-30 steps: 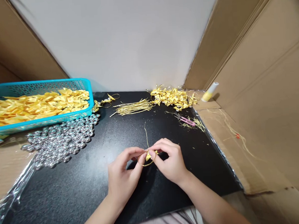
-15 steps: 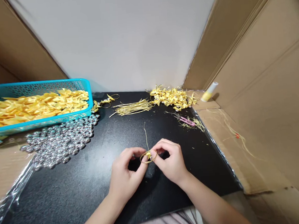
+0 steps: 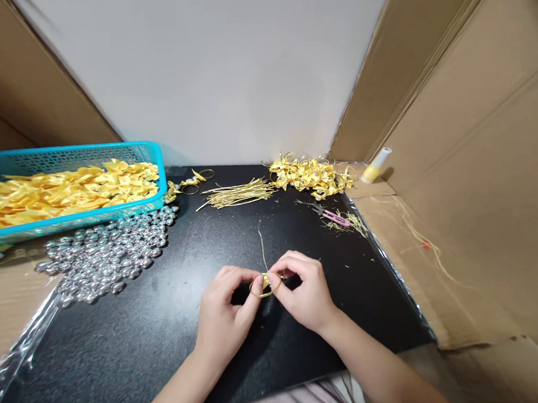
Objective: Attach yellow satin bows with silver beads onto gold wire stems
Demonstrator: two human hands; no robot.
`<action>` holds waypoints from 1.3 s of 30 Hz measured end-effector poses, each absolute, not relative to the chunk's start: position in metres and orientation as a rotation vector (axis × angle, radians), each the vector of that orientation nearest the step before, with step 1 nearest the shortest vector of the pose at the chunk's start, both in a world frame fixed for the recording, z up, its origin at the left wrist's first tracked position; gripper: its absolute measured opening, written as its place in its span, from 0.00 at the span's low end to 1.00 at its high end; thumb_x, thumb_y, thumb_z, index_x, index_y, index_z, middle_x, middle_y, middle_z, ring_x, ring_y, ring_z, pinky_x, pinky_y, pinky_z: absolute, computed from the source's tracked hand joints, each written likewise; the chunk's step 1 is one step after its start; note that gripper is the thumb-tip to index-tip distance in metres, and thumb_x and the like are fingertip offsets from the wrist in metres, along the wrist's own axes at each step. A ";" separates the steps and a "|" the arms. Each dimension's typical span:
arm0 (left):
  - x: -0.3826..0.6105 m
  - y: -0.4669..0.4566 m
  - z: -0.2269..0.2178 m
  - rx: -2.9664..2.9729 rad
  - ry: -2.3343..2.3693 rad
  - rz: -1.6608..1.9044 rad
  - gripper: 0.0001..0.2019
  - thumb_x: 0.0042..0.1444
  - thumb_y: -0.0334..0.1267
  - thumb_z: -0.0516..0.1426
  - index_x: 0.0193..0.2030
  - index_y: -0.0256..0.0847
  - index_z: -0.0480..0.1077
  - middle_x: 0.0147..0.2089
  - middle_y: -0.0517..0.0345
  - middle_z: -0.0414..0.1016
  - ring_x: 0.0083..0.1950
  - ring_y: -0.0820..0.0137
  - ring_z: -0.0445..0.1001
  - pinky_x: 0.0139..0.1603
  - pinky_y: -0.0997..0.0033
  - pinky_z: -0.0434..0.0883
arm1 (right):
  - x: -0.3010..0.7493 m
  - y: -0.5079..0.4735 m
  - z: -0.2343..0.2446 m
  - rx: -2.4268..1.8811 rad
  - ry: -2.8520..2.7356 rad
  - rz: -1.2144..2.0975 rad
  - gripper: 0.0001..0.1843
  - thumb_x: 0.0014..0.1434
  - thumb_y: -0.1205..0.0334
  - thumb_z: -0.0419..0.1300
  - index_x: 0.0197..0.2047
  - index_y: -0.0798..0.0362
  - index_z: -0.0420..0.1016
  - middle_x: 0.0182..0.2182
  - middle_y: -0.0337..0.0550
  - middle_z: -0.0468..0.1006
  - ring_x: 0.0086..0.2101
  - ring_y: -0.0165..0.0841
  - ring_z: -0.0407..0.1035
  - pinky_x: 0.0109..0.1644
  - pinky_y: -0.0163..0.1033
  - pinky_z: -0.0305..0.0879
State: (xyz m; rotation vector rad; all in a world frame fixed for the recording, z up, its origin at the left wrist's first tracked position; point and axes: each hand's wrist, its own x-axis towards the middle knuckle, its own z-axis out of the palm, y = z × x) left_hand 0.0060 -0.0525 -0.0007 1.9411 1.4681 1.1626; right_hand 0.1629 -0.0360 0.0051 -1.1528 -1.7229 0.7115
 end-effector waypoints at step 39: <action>0.002 -0.045 -0.005 1.701 1.222 1.034 0.08 0.58 0.37 0.59 0.44 0.42 0.71 0.35 0.62 0.76 0.32 0.74 0.72 0.35 0.77 0.70 | 0.169 -0.029 0.004 -1.110 -1.543 0.987 0.05 0.51 0.71 0.61 0.25 0.55 0.76 0.31 0.46 0.78 0.32 0.32 0.75 0.34 0.33 0.74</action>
